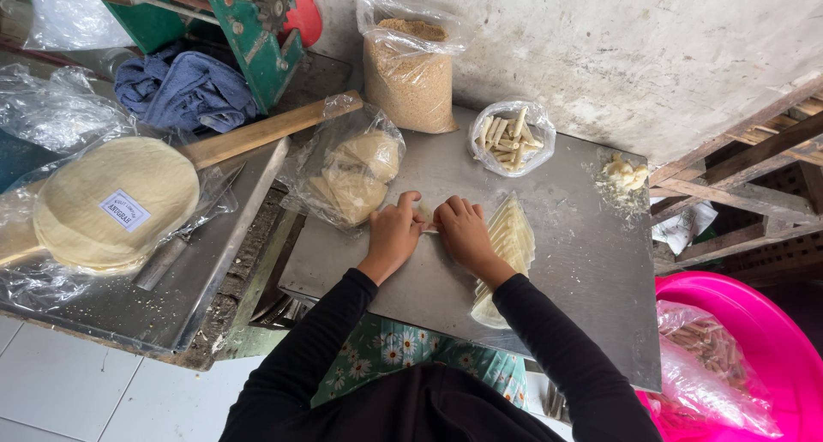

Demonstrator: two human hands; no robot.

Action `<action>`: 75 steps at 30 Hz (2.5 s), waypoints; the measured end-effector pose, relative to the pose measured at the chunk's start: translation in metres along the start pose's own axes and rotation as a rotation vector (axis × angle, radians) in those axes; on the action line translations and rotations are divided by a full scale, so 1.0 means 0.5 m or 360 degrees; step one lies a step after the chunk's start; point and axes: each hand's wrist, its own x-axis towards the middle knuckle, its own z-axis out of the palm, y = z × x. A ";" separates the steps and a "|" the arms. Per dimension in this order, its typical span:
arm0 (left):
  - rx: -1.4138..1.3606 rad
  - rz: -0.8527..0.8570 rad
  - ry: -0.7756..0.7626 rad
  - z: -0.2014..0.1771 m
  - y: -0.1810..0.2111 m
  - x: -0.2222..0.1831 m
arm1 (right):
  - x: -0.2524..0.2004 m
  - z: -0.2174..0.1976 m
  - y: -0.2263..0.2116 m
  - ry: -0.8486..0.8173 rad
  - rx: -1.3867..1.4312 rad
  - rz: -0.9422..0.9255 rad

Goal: The person places a small amount of granular filling from a bag onto triangular wrappers by hand and rolls them into tubes.

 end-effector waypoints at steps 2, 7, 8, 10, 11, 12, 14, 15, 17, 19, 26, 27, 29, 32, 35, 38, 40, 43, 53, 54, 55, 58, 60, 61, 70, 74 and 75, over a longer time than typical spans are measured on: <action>0.0204 0.0150 0.0026 0.007 -0.004 -0.014 | -0.005 -0.007 0.009 -0.0036 0.0028 -0.0094; 0.0490 0.0557 0.0168 0.005 -0.014 -0.028 | -0.001 -0.030 0.015 -0.0167 -0.0004 -0.0167; 0.0469 0.0567 0.0162 0.002 -0.015 -0.029 | -0.002 -0.032 0.012 -0.0176 -0.0004 -0.0154; 0.0362 0.0474 0.0138 -0.003 -0.010 -0.026 | 0.000 -0.032 0.004 -0.0152 0.0031 -0.0094; 0.0277 0.0369 0.0120 -0.005 -0.006 -0.023 | 0.002 -0.032 0.000 -0.0139 0.0048 -0.0067; 0.0189 0.0264 0.0106 -0.007 -0.002 -0.018 | 0.006 -0.033 -0.003 -0.0161 0.0110 0.0076; 0.0037 -0.0063 0.0001 -0.012 0.005 -0.004 | 0.019 -0.032 -0.007 -0.0203 0.0234 0.0365; -0.0039 -0.0226 -0.0054 -0.014 0.009 0.003 | 0.031 -0.033 -0.003 -0.0254 0.0253 0.0475; -0.0165 -0.0298 0.0030 -0.011 0.012 0.011 | 0.049 -0.033 0.004 -0.0366 0.0293 0.0693; -0.0138 -0.0231 0.0121 -0.007 0.014 0.013 | 0.049 -0.030 0.003 -0.0258 0.0329 0.0586; 0.0331 0.0379 0.0213 -0.002 -0.002 -0.019 | 0.006 -0.019 0.001 0.0068 0.0124 0.0011; 0.0395 0.0430 0.0232 0.001 -0.004 -0.020 | 0.007 -0.016 0.003 0.0086 0.0100 0.0007; 0.0434 0.0416 0.0254 0.008 -0.004 -0.013 | 0.008 -0.007 0.003 0.0114 0.0065 0.0007; 0.0548 0.0408 0.0274 0.018 0.002 -0.016 | 0.006 0.000 -0.004 0.0165 0.0030 0.0023; 0.0439 0.0314 0.0276 0.019 0.009 -0.038 | -0.009 -0.002 -0.018 0.0122 0.0115 0.0191; 0.0185 0.0011 0.0228 0.027 0.013 -0.043 | -0.007 -0.001 -0.021 -0.0020 0.0265 0.0548; 0.0168 -0.0116 0.0291 0.041 0.013 -0.035 | 0.006 0.013 -0.024 0.0086 0.0182 0.0525; 0.0329 -0.0144 0.0431 0.069 0.008 -0.013 | 0.028 0.046 -0.021 0.0158 0.0097 0.0521; 0.0526 -0.0069 0.0372 0.075 -0.043 0.123 | 0.124 0.094 0.031 0.0200 0.0035 0.0569; 0.0497 -0.0031 0.0359 0.060 -0.046 0.128 | 0.123 0.082 0.034 0.0193 0.0115 0.0568; 0.0362 0.0058 0.0435 0.043 -0.047 0.126 | 0.121 0.066 0.038 0.0185 0.0195 0.0567; -0.0008 0.0159 0.0569 -0.010 -0.036 0.110 | 0.112 0.014 0.038 -0.0039 0.0323 0.0332; -0.0196 0.0009 0.0504 -0.035 -0.016 0.079 | 0.099 -0.004 0.029 -0.0231 0.0345 0.0187; -0.0237 0.0058 0.0550 -0.040 -0.001 0.064 | 0.094 -0.003 0.022 -0.0309 0.0342 0.0155; -0.0428 -0.0031 -0.0311 -0.013 0.129 -0.128 | 0.147 -0.086 0.196 0.0151 0.0619 0.0683; -0.0452 0.0122 -0.0574 0.018 0.168 -0.161 | 0.139 -0.185 0.222 0.0755 -0.0062 0.0523; -0.0469 0.0105 -0.0625 0.020 0.173 -0.162 | 0.119 -0.206 0.211 0.0754 -0.0071 0.0419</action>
